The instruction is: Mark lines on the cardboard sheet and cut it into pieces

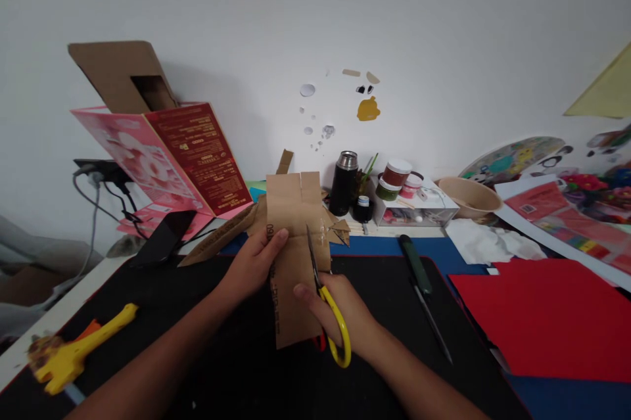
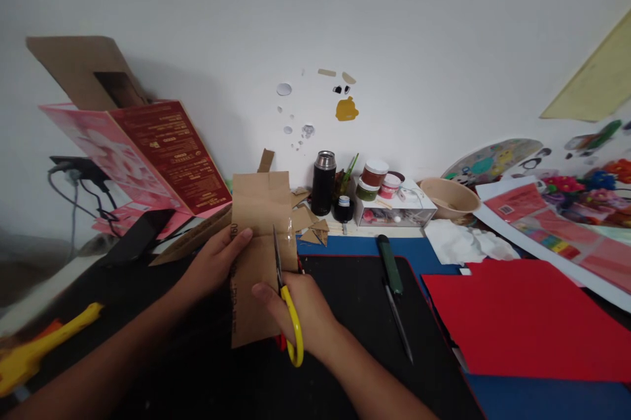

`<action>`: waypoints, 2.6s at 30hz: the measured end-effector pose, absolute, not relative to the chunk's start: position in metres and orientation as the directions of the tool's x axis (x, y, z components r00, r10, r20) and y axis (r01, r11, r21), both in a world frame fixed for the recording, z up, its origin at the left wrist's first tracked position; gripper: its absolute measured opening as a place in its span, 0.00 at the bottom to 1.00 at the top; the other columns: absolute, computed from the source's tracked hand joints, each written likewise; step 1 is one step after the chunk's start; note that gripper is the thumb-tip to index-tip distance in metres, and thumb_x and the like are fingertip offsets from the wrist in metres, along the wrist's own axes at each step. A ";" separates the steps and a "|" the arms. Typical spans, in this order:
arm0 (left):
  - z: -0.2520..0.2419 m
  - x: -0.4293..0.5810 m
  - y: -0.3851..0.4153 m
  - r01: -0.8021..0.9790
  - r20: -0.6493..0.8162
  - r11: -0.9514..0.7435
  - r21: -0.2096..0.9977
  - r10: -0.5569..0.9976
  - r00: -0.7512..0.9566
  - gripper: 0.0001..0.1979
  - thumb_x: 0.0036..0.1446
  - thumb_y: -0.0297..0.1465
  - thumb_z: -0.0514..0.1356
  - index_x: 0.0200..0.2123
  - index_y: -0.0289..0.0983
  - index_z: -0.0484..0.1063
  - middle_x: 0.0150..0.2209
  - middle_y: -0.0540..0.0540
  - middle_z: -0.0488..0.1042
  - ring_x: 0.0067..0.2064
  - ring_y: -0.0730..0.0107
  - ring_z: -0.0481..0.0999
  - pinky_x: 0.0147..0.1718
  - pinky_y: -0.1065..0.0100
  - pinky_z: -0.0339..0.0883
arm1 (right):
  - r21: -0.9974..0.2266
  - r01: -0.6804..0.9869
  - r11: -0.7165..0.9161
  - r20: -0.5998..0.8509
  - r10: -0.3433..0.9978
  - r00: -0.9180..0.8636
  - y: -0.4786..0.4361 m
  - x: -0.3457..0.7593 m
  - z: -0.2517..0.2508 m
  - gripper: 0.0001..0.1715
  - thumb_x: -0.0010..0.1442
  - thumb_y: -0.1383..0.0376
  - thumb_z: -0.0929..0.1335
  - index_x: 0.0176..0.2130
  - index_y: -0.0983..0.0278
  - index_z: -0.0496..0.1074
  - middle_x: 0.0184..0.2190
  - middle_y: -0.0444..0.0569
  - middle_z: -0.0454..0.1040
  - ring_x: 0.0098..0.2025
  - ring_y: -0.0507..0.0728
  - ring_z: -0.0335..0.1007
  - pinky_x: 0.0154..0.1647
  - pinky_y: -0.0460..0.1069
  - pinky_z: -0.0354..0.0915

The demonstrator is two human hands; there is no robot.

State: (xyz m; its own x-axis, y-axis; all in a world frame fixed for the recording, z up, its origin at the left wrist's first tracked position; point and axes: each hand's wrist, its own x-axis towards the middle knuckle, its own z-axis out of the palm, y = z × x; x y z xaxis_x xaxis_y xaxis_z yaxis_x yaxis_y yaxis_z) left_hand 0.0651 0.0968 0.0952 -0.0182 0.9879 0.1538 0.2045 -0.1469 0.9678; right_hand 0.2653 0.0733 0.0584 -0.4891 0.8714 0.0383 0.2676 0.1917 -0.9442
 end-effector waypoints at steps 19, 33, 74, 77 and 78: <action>0.090 0.069 0.093 0.224 0.191 -0.155 0.962 0.971 -0.147 0.30 0.58 0.61 0.62 0.41 0.39 0.77 0.42 0.42 0.84 0.48 0.47 0.81 0.51 0.52 0.74 | -0.903 0.351 0.249 0.073 0.893 -0.445 0.078 0.267 0.053 0.29 0.70 0.44 0.67 0.29 0.64 0.73 0.26 0.45 0.74 0.29 0.55 0.69 0.28 0.46 0.57; 0.090 0.070 0.092 0.190 0.176 -0.144 0.971 0.970 -0.168 0.31 0.58 0.61 0.62 0.45 0.40 0.78 0.42 0.43 0.83 0.44 0.51 0.80 0.49 0.55 0.74 | -0.910 0.347 0.226 0.055 0.896 -0.440 0.077 0.266 0.056 0.33 0.69 0.39 0.67 0.30 0.64 0.74 0.27 0.47 0.77 0.31 0.57 0.72 0.29 0.47 0.60; 0.088 0.078 0.086 0.063 0.117 -0.104 0.993 0.959 -0.258 0.30 0.58 0.59 0.64 0.45 0.39 0.77 0.45 0.42 0.84 0.52 0.47 0.81 0.47 0.58 0.75 | -0.955 0.244 0.168 0.045 0.898 -0.438 0.074 0.265 0.052 0.35 0.69 0.37 0.66 0.32 0.65 0.75 0.28 0.47 0.76 0.31 0.56 0.71 0.28 0.46 0.59; 0.089 0.077 0.086 0.143 0.173 -0.138 0.980 0.947 -0.269 0.30 0.58 0.60 0.63 0.45 0.38 0.77 0.46 0.41 0.83 0.57 0.45 0.78 0.49 0.58 0.73 | -0.936 0.305 0.176 0.030 0.903 -0.429 0.074 0.265 0.054 0.35 0.68 0.37 0.67 0.30 0.64 0.74 0.26 0.47 0.75 0.29 0.56 0.71 0.27 0.46 0.58; 0.090 0.077 0.086 0.172 0.188 -0.146 0.974 0.947 -0.260 0.30 0.59 0.60 0.63 0.44 0.39 0.77 0.46 0.41 0.83 0.57 0.45 0.78 0.50 0.57 0.73 | -0.928 0.325 0.184 0.030 0.904 -0.427 0.074 0.265 0.056 0.35 0.68 0.38 0.67 0.30 0.64 0.74 0.26 0.47 0.75 0.29 0.56 0.71 0.27 0.47 0.58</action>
